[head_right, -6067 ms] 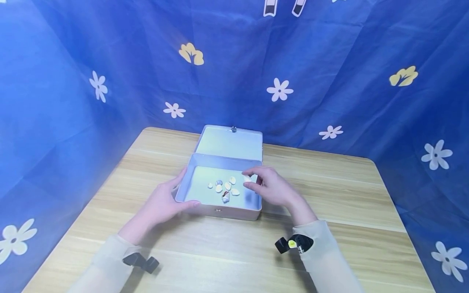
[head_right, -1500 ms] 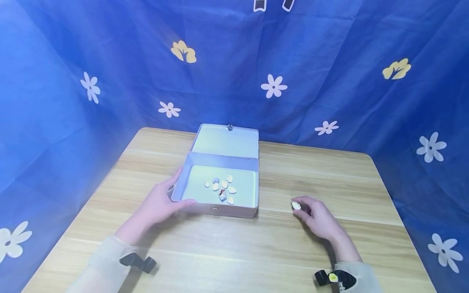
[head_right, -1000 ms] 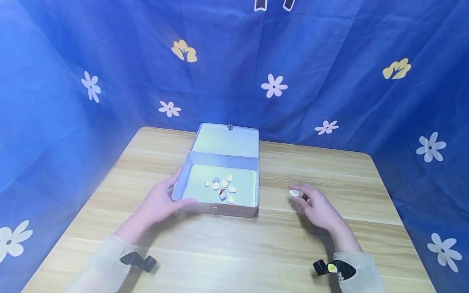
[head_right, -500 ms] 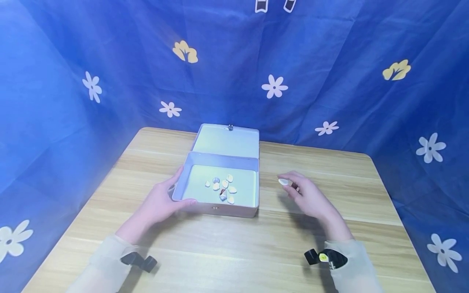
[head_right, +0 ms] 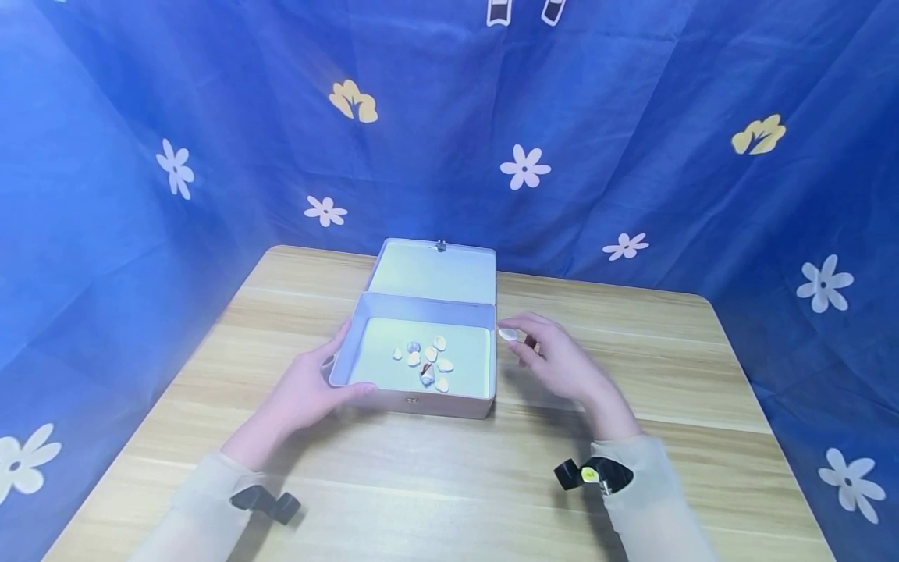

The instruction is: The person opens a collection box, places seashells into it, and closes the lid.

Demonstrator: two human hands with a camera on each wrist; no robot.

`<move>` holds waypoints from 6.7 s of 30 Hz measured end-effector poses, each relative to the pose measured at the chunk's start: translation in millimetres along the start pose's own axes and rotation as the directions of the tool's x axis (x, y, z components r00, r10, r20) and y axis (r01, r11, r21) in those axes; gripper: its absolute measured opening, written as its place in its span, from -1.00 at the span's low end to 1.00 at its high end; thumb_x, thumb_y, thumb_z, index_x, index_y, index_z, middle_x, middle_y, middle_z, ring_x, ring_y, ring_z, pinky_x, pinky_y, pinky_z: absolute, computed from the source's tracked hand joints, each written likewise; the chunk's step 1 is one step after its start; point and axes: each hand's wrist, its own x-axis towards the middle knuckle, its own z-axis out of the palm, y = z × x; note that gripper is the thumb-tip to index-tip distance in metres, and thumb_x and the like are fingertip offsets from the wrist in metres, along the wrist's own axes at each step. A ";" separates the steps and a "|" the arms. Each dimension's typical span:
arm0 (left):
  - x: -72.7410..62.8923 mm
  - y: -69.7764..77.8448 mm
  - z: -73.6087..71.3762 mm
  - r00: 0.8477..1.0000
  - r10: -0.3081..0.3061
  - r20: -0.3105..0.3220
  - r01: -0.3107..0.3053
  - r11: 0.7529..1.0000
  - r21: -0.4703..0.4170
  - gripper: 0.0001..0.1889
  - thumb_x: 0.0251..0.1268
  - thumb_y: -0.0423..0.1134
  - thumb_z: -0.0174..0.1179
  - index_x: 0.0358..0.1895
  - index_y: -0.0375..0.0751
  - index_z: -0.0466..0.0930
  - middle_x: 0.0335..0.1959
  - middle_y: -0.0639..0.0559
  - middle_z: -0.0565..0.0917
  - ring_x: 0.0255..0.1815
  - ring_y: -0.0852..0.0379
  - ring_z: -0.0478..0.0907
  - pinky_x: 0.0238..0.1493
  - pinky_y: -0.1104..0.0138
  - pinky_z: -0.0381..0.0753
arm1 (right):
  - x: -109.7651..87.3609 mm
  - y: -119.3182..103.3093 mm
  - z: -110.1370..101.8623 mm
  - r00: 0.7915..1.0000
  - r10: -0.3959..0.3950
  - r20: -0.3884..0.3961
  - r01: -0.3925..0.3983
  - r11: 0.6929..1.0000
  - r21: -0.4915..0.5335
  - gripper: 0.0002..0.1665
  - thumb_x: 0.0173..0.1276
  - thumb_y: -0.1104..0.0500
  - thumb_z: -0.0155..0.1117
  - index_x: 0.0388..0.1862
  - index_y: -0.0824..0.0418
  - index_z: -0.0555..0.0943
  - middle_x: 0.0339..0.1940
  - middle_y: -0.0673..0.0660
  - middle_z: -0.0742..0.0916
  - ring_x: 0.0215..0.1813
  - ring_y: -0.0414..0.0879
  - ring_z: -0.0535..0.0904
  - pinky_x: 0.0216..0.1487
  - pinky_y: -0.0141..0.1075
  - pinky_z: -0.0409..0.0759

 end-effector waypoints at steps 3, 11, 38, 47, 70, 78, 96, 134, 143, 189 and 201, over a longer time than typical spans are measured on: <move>-0.8 1.7 -1.4 1.000 0.002 -0.002 -0.002 1.000 -0.007 0.37 -0.11 0.54 0.50 0.74 0.01 0.02 0.57 -0.24 0.36 0.55 -0.25 0.32 0.53 -0.14 0.31 | 8.7 -2.9 4.9 1.000 -0.017 0.014 0.017 0.999 0.031 -0.58 0.56 0.39 0.28 0.35 0.29 0.65 0.08 0.17 0.73 -0.41 0.01 0.68 -0.43 -0.29 0.63; -1.0 2.5 -1.2 1.000 0.009 -0.002 -0.009 1.000 -0.015 0.38 -0.11 0.57 0.48 0.74 0.00 0.02 0.56 -0.25 0.38 0.55 -0.24 0.34 0.52 -0.14 0.33 | 26.4 -4.0 18.1 0.999 0.004 0.053 -0.008 0.997 0.080 -0.58 0.57 0.35 0.28 0.36 0.31 0.64 0.21 0.25 0.69 -0.46 0.13 0.64 -0.50 -0.29 0.64; -1.6 3.1 -1.4 1.000 -0.004 -0.001 0.004 1.000 -0.018 0.35 -0.10 0.54 0.49 0.75 0.11 -0.01 0.57 -0.23 0.36 0.55 -0.27 0.33 0.51 -0.17 0.33 | 55.4 -5.9 36.4 0.991 0.021 0.133 -0.018 0.999 -0.028 -0.63 0.50 0.21 0.43 0.25 0.20 0.73 0.10 0.07 0.75 -0.49 -0.10 0.45 -0.42 -0.28 0.47; -1.7 5.2 -2.0 1.000 -0.012 0.001 0.012 1.000 -0.025 0.38 -0.14 0.56 0.49 0.74 0.05 0.01 0.57 -0.24 0.36 0.55 -0.24 0.33 0.53 -0.14 0.32 | 64.2 -8.9 39.7 0.982 0.080 0.168 -0.074 0.996 -0.047 -0.63 0.44 0.14 0.51 0.18 0.17 0.75 0.05 0.09 0.77 -0.48 -0.06 0.50 -0.42 -0.27 0.49; -2.6 1.4 -0.9 1.000 0.000 -0.003 0.000 0.999 -0.032 0.38 -0.12 0.54 0.50 0.74 0.02 0.01 0.56 -0.24 0.38 0.55 -0.23 0.34 0.51 -0.14 0.34 | 70.4 -6.2 44.5 0.984 0.065 0.169 -0.051 0.995 -0.084 -0.51 0.35 0.08 0.60 0.22 0.18 0.72 0.13 0.07 0.75 -0.45 -0.11 0.54 -0.37 -0.24 0.58; -2.7 0.4 0.4 1.000 -0.015 -0.003 0.015 0.999 -0.028 0.37 -0.13 0.58 0.47 0.75 0.12 0.00 0.57 -0.19 0.37 0.55 -0.20 0.34 0.52 -0.11 0.34 | 67.1 -8.7 43.0 0.983 0.051 0.178 -0.038 0.996 -0.079 -0.52 0.37 0.12 0.58 0.22 0.18 0.72 0.16 0.08 0.75 -0.45 -0.12 0.54 -0.37 -0.25 0.57; -3.7 0.2 0.8 1.000 0.011 -0.018 -0.011 1.000 0.007 0.36 -0.09 0.55 0.48 0.74 0.03 0.03 0.55 -0.25 0.40 0.51 -0.27 0.39 0.47 -0.15 0.39 | 52.3 -16.7 33.7 0.994 -0.008 0.110 0.014 0.998 -0.055 -0.55 0.36 0.14 0.59 0.20 0.16 0.74 0.15 0.08 0.75 -0.50 -0.15 0.51 -0.44 -0.30 0.53; 49.9 24.2 -47.2 0.985 0.158 0.062 -0.158 0.987 -0.004 -0.09 0.60 0.27 0.09 0.76 -0.09 -0.06 0.71 -0.15 0.06 0.67 -0.23 0.08 0.62 -0.14 0.09 | 28.9 -16.3 21.9 0.952 0.118 -0.282 -0.077 0.985 0.154 -0.40 0.58 0.17 0.32 0.51 0.30 0.48 0.46 0.28 0.58 0.47 0.23 0.47 0.43 0.31 0.37; 82.2 25.1 -58.3 0.985 0.148 0.085 -0.128 0.971 -0.204 -0.16 0.69 0.23 -0.08 0.71 -0.30 0.00 0.70 -0.21 0.07 0.67 -0.26 0.05 0.65 -0.08 0.04 | 45.6 -0.6 16.5 0.919 0.345 -0.190 -0.217 0.846 0.487 -0.27 0.76 0.00 -0.01 0.65 0.46 0.21 0.61 0.36 0.39 0.61 0.23 0.29 0.63 0.06 0.19; 174.5 -9.6 -25.8 0.937 -0.253 0.242 0.344 0.532 -0.774 -0.54 0.78 -0.31 -0.18 0.47 -0.62 0.31 0.43 -0.48 0.46 0.35 -0.13 0.56 0.34 0.21 0.60 | 101.5 62.2 35.7 0.776 0.630 0.029 -0.334 0.372 0.866 -0.63 0.72 0.14 0.08 0.21 0.44 0.49 0.07 0.21 0.61 0.00 -0.08 0.56 0.18 -0.27 0.60; 180.8 4.1 -37.0 0.944 -0.248 0.216 0.318 0.525 -0.789 -0.46 0.78 -0.29 -0.16 0.63 -0.49 0.11 0.53 -0.39 0.38 0.54 -0.15 0.37 0.51 0.13 0.40 | 107.8 50.8 27.2 0.784 0.621 -0.007 -0.314 0.406 0.858 -0.52 0.75 0.07 0.02 0.37 0.44 0.40 0.12 0.18 0.56 0.14 -0.07 0.54 0.39 -0.21 0.50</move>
